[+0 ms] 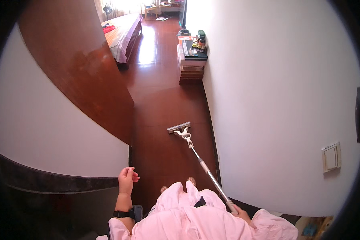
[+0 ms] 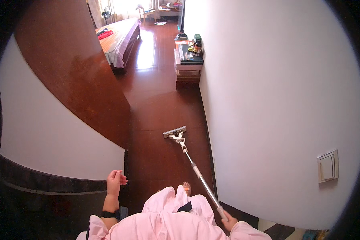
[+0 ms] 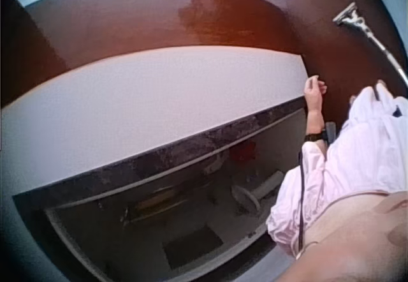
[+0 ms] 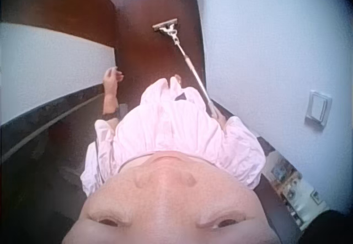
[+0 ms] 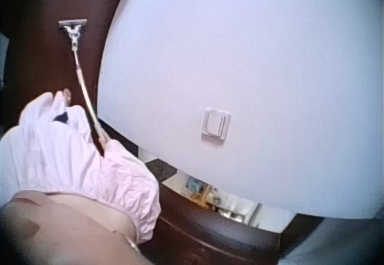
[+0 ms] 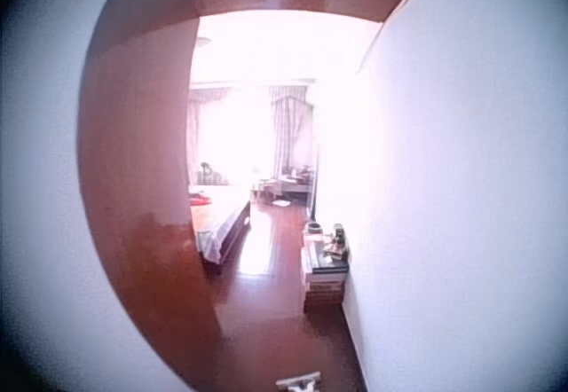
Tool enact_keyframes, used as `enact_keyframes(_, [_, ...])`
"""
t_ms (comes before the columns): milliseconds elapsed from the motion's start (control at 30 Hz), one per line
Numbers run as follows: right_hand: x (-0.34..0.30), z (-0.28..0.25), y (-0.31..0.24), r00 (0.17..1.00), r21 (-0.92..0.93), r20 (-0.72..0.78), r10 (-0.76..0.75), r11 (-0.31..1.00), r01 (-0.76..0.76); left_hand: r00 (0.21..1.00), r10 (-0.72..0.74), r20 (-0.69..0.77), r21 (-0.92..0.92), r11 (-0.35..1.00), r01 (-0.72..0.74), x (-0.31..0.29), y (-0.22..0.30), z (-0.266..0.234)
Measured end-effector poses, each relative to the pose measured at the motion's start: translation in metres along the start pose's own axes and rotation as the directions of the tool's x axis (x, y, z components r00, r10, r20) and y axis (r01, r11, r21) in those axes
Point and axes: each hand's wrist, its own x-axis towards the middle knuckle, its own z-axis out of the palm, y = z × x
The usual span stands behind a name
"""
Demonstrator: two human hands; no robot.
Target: The recorder is vacuuming a wooden floor in a bedroom hallway.
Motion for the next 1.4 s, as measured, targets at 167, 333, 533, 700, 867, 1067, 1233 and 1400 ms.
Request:
enact_keyframes(167, [0.006, 0.037, -0.021, 0.976, 0.203, -0.116, -0.184, 0.958, 0.205, 0.996, 0.039, 0.082, 0.021, 0.999, -0.041, 0.01, 0.01, 0.022])
enact_keyframes(333, [0.052, 0.002, -0.054, 0.989, 0.017, -0.062, -0.13, 0.991, 0.132, 0.997, 0.008, -0.083, 0.003, 1.0, -0.008, -0.008, 0.001, -0.011])
enact_keyframes(533, [0.165, 0.01, -0.152, 0.934, 0.077, -0.08, -0.348, 0.932, 0.354, 0.977, -0.001, -0.213, 0.007, 1.0, 0.003, -0.039, -0.007, -0.023])
enact_keyframes(700, [0.283, 0.036, -0.281, 0.898, 0.063, -0.119, -0.423, 0.9, 0.432, 0.934, -0.009, -0.356, 0.06, 0.998, 0.033, -0.078, -0.011, -0.045])
enact_keyframes(867, [0.304, 0.03, -0.35, 0.951, 0.105, -0.065, -0.304, 0.945, 0.309, 0.909, 0.0, -0.418, 0.103, 0.994, 0.048, -0.097, -0.004, -0.049])
enact_keyframes(1067, [0.276, 0.014, -0.252, 0.818, -0.032, -0.136, -0.559, 0.828, 0.56, 0.962, 0.049, -0.27, 0.025, 0.999, -0.043, -0.059, -0.002, -0.032])
enact_keyframes(1233, [0.164, -0.015, -0.106, 0.954, -0.152, -0.015, -0.301, 0.943, 0.295, 0.987, 0.028, -0.156, -0.018, 0.999, -0.031, -0.021, -0.005, -0.025])
enact_keyframes(1400, [0.045, 0.011, 0.03, 0.965, -0.028, -0.032, -0.261, 0.965, 0.26, 0.999, 0.035, -0.031, -0.027, 0.999, -0.035, 0.013, 0.004, -0.005])
